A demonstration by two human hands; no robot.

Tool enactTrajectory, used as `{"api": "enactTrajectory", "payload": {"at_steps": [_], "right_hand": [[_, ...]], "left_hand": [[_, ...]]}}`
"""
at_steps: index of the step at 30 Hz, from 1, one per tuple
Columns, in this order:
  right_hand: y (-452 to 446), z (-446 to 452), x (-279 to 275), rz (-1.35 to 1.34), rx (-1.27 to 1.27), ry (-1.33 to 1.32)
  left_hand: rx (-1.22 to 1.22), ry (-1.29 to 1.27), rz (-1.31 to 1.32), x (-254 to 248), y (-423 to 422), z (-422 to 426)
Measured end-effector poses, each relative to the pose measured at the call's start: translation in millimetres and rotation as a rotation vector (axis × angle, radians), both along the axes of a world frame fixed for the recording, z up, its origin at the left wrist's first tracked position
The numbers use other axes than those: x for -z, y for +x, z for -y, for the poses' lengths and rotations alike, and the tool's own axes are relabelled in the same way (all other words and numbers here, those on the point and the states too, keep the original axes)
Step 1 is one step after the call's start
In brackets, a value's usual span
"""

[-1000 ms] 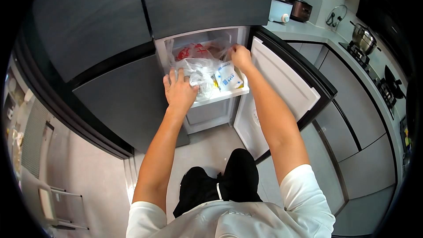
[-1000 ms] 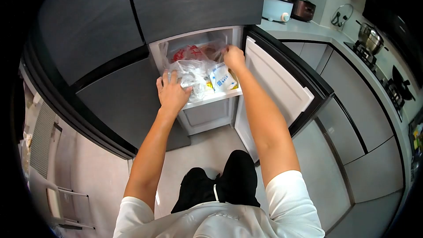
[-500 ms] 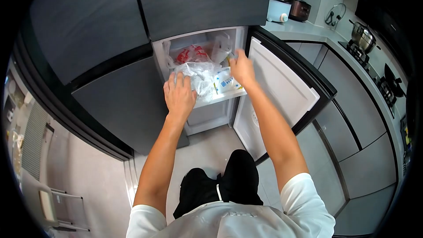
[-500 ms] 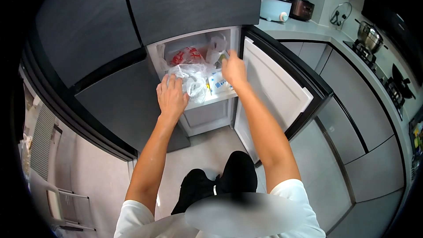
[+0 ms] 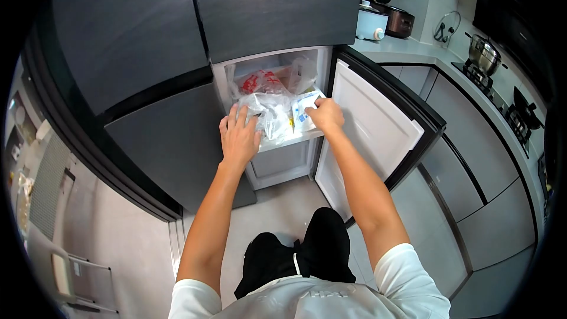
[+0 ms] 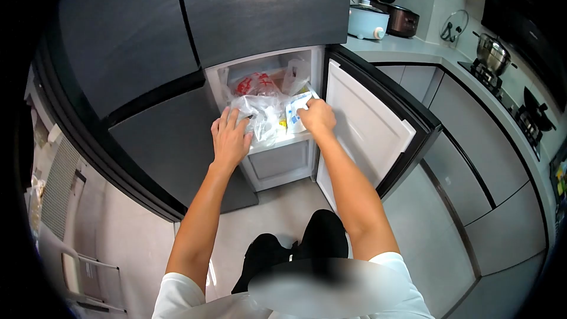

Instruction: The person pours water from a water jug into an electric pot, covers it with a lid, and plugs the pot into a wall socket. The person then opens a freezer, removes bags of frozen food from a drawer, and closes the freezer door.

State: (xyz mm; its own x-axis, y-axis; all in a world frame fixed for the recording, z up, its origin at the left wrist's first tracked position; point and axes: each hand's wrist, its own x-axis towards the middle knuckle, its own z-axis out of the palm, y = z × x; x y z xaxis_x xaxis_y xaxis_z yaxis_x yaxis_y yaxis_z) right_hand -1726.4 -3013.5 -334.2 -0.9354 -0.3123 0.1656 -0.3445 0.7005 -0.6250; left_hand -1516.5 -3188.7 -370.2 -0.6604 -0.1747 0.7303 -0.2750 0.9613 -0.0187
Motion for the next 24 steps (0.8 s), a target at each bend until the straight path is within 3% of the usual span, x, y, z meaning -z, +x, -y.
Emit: {"api": "enactTrajectory", "payload": {"at_steps": [3,5,7,10,11,13,17,19,22,24], "right_hand": [[6,-20,4,-0.035,-0.007,-0.069],[11,-32,22,-0.146,-0.080,-0.336],[33,-49,32,-0.100,-0.077,-0.365],[68,-71,83,-0.139,-0.141,-0.531],[92,-78,82,-0.004,-0.097,-0.537],[96,-81,144,0.052,-0.125,-0.566],[107,-88,245,0.183,-0.068,-0.289],[99,-86,319,0.366,-0.029,0.038],[112,-95,409,0.504,0.185,0.169],[114,-114,476,0.561,0.163,0.220]], "left_hand": [[0.040,0.027,-0.074,-2,14,-13],[0.064,0.013,-0.188,-1,24,-26],[0.107,0.072,-0.213,8,31,-43],[0.189,0.188,-0.192,62,38,-63],[0.233,0.209,-0.186,84,41,-69],[0.257,0.278,-0.106,128,44,-78],[0.198,0.494,0.129,234,37,-86],[0.133,0.616,0.320,280,32,-88],[0.137,0.682,0.477,330,22,-97],[0.168,0.691,0.531,363,14,-105]]}}
